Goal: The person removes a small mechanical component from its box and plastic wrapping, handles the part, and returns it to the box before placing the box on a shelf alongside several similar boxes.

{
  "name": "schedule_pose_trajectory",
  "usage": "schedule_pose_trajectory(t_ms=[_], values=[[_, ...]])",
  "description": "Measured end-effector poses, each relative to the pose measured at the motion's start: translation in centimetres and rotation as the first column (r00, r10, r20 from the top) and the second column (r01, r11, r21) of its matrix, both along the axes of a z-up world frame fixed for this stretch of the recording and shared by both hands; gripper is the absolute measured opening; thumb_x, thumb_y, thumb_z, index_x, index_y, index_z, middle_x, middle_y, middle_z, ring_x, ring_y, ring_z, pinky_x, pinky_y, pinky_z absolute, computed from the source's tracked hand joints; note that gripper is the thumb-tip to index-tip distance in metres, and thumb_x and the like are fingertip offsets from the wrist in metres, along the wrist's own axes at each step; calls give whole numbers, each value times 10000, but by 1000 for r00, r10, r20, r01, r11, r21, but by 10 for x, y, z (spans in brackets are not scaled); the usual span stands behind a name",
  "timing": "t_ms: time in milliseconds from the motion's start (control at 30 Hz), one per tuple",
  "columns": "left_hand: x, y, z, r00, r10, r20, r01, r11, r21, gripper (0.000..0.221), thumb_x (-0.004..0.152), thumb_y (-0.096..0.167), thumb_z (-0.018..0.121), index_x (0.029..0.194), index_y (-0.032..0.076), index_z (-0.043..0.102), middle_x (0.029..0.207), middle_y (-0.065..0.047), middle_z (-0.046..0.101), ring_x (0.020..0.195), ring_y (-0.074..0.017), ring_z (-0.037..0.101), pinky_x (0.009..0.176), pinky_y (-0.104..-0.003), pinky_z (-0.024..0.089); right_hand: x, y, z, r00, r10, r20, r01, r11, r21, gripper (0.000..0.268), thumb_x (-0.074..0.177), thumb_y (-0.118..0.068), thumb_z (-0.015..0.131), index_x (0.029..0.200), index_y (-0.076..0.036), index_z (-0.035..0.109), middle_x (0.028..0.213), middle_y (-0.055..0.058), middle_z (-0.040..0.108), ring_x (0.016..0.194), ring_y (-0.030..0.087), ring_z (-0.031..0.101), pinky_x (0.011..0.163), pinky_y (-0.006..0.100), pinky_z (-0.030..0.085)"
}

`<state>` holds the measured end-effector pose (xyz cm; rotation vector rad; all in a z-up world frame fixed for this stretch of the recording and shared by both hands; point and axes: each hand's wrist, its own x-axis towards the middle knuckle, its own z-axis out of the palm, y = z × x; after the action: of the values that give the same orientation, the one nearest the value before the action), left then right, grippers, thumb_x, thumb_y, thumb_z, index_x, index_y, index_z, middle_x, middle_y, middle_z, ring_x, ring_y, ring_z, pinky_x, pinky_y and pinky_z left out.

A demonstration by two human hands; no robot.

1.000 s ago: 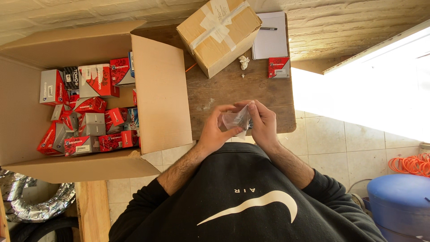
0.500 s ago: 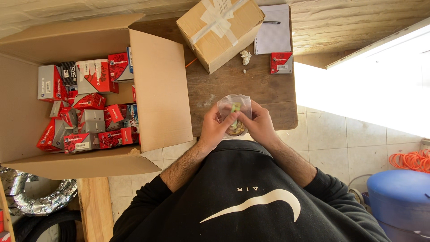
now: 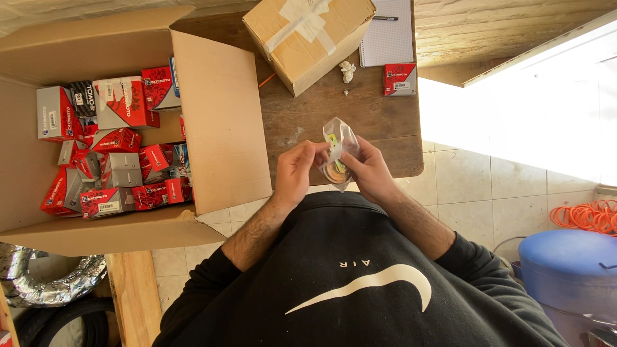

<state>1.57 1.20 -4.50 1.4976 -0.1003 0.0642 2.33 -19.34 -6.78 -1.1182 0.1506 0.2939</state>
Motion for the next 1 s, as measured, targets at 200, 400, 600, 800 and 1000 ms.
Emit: schedule_pose_trajectory(t_ms=[200, 400, 600, 800, 1000], values=[[-3, -13, -5, 964, -5, -265, -56, 973, -223, 935, 944, 99, 1084, 1693, 66, 525, 1220, -20, 680, 871, -7, 757, 812, -168, 705, -4, -6, -3, 998, 48, 32, -50, 998, 40, 320, 1061, -27, 930, 1339, -11, 773, 1101, 98, 828, 966, 123, 801, 856, 314, 689], [7, -10, -22, 984, -46, -175, 35, 997, -64, 149, 1108, 7, 845, 1242, 60, 808, 897, -14, 695, 789, -27, 672, 651, -227, 628, -8, -19, -22, 980, 176, 98, -180, 983, 42, 417, 1102, 20, 775, 1513, -16, 719, 1331, 142, 804, 1108, 178, 792, 962, 375, 692], [7, -6, -17, 989, -86, -124, 79, 995, -62, 206, 1176, -10, 662, 1140, 65, 851, 983, -107, 723, 659, -150, 749, 573, -312, 667, -6, -26, -10, 934, 215, 286, -145, 958, -247, 220, 1188, -159, 761, 1266, -12, 906, 1475, 245, 772, 1352, 290, 728, 1221, 480, 535], [-6, -7, -29, 985, -16, -171, -9, 989, -147, 211, 1103, 80, 919, 1200, 9, 746, 1118, -106, 778, 877, -168, 842, 722, -297, 751, -4, -25, -11, 901, 231, 367, -77, 918, -389, 92, 1122, -124, 919, 1201, -80, 933, 1406, 205, 803, 1302, 304, 767, 1175, 474, 548], [-5, -14, -29, 924, -46, -380, -119, 909, -399, 379, 1102, 49, 915, 1421, 3, 716, 1139, -95, 858, 963, -170, 906, 864, -323, 814, 0, -30, -12, 918, 264, 296, -138, 913, -384, 401, 1274, -115, 679, 1666, -31, 658, 1656, 189, 653, 1587, 250, 571, 1370, 535, 438]])
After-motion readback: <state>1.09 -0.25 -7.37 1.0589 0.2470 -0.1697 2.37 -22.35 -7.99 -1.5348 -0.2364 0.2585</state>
